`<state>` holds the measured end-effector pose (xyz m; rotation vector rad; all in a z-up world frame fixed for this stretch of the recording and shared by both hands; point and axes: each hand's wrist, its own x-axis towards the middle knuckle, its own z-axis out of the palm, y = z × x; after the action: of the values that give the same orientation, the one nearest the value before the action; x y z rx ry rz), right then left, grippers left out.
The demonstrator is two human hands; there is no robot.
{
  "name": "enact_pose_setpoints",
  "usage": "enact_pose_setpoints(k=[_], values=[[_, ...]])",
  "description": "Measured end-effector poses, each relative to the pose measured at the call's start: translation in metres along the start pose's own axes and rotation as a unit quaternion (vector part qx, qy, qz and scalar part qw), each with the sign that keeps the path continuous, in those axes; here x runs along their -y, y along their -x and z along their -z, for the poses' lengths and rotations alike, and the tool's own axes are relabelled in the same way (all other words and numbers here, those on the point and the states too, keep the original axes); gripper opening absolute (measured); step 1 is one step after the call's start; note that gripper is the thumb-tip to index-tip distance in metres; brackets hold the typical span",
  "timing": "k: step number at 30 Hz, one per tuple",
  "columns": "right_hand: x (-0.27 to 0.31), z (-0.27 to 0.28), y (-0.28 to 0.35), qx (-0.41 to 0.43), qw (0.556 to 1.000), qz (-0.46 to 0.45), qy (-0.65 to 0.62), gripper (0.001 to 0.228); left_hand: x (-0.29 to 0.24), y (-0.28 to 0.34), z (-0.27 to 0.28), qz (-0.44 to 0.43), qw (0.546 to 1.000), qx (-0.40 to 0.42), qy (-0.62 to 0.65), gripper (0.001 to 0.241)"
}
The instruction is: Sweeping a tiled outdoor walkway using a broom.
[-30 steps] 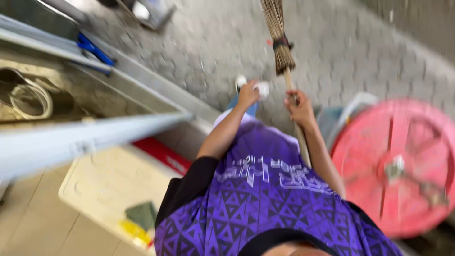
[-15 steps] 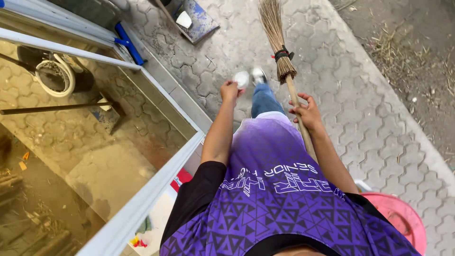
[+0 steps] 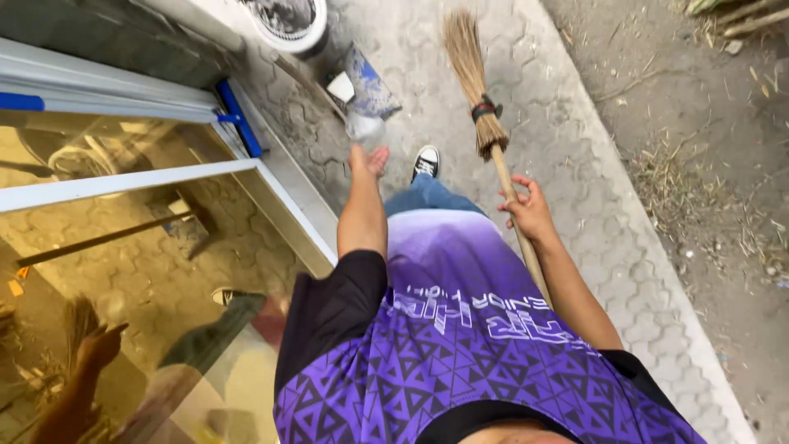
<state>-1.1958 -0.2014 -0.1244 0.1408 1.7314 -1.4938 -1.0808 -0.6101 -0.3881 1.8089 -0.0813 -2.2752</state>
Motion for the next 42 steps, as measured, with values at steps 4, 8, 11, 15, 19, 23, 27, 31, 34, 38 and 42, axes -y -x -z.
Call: enact_pose_setpoints(k=[4, 8, 11, 15, 19, 23, 27, 31, 34, 38, 42], values=[[0.034, -0.012, -0.012, -0.010, 1.000, -0.014, -0.020, 0.064, 0.012, 0.012, -0.007, 0.018, 0.999, -0.010, -0.043, 0.083], [0.064, -0.027, -0.037, -0.010, 1.000, -0.010, -0.022, 0.065, 0.038, 0.013, -0.023, -0.005, 0.980, -0.007, -0.197, 0.077], [0.082, -0.041, -0.064, -0.011, 1.000, -0.012, -0.024, 0.064, 0.042, 0.011, -0.045, -0.022, 0.964, -0.012, -0.263, 0.070], [0.109, -0.069, -0.093, -0.018, 0.999, -0.014, -0.025, 0.062, 0.025, 0.029, -0.087, -0.043, 0.883, 0.014, -0.468, 0.061], [0.135, -0.095, -0.145, -0.002, 1.000, -0.016, -0.014, 0.062, 0.009, 0.056, -0.139, -0.032, 0.891, 0.034, -0.451, 0.058], [0.191, -0.136, -0.199, 0.047, 0.996, -0.030, -0.065, 0.074, -0.034, 0.146, -0.225, 0.059, 0.884, 0.200, -0.419, 0.084], [0.238, -0.166, -0.181, 0.088, 0.981, -0.147, -0.094, 0.082, -0.032, 0.138, -0.279, 0.065, 0.923, 0.288, -0.246, 0.060], [0.214, -0.159, -0.166, 0.125, 0.964, -0.218, -0.084, 0.049, -0.042, 0.065, -0.279, -0.033, 0.947, 0.243, -0.207, 0.056], [0.215, -0.166, -0.173, 0.132, 0.957, -0.220, -0.132, 0.060, -0.057, 0.080, -0.272, -0.059, 0.963, 0.198, -0.173, 0.040], [0.210, -0.174, -0.235, 0.148, 0.942, -0.265, -0.144, 0.057, -0.051, 0.040, -0.277, -0.053, 0.981, 0.122, -0.138, 0.044], [0.147, -0.161, -0.293, 0.175, 0.939, -0.280, -0.099, 0.047, -0.003, -0.003, -0.261, -0.072, 0.981, 0.052, -0.170, 0.044]])
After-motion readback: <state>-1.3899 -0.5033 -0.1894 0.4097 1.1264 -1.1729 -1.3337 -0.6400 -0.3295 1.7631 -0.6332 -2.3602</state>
